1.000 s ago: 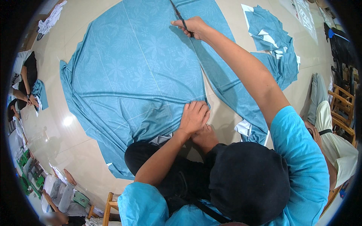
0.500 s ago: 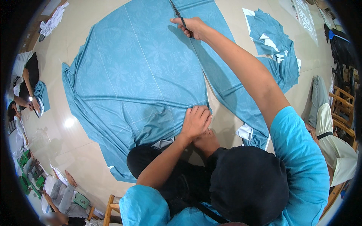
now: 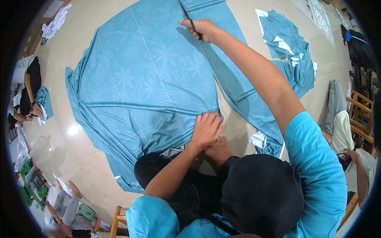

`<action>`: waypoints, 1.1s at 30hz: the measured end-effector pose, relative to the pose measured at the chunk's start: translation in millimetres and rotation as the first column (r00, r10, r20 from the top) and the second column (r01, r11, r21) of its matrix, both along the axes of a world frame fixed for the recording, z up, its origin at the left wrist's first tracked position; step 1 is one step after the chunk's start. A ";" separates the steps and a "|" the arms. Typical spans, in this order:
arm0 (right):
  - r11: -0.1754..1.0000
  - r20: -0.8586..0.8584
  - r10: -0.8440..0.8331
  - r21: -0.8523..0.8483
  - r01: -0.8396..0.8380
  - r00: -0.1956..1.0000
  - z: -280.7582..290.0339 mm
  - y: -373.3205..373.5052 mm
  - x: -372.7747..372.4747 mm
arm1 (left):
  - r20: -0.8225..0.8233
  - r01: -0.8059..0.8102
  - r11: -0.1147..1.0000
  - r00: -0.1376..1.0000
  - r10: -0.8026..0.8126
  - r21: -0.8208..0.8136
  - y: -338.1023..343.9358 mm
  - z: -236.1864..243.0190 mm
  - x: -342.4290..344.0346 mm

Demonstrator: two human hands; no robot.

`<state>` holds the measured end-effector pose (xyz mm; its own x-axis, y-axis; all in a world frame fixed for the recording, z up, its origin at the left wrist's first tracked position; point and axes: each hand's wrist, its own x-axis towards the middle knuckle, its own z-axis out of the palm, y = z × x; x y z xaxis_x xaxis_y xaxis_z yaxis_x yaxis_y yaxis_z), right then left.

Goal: The person cuts a large piece of light blue patterned fabric using shears while sitting on the floor. They follow marked lines, periodically lifting and repositioning the fabric to continue cutting along the pattern.

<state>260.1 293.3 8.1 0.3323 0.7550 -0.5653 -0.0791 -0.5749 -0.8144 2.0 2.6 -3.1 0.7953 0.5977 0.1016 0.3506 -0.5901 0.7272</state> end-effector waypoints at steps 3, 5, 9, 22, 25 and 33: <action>1.000 0.005 0.004 -0.005 -0.004 1.000 -1.3 1.3 -0.1 | 0.005 -0.001 1.000 1.000 0.001 -0.001 0.0 0.7 -0.3; 1.000 0.010 0.005 -0.010 -0.005 1.000 -2.1 2.0 0.0 | 0.004 -0.001 1.000 1.000 0.001 -0.002 0.1 1.0 -0.4; 1.000 0.025 0.013 -0.014 -0.012 1.000 -3.3 3.5 0.0 | 0.002 -0.002 1.000 1.000 0.002 -0.007 0.1 1.5 -0.4; 1.000 0.004 -0.004 -0.008 0.004 1.000 4.7 6.2 1.4 | -0.006 0.002 1.000 1.000 -0.002 -0.010 0.4 3.2 -0.3; 1.000 0.016 -0.006 -0.015 0.007 1.000 6.0 13.8 1.2 | -0.002 -0.005 1.000 1.000 0.005 -0.011 0.9 3.8 0.7; 1.000 0.012 0.020 0.007 -0.020 1.000 2.2 26.3 4.2 | -0.005 -0.002 1.000 1.000 0.002 0.000 0.8 4.2 1.0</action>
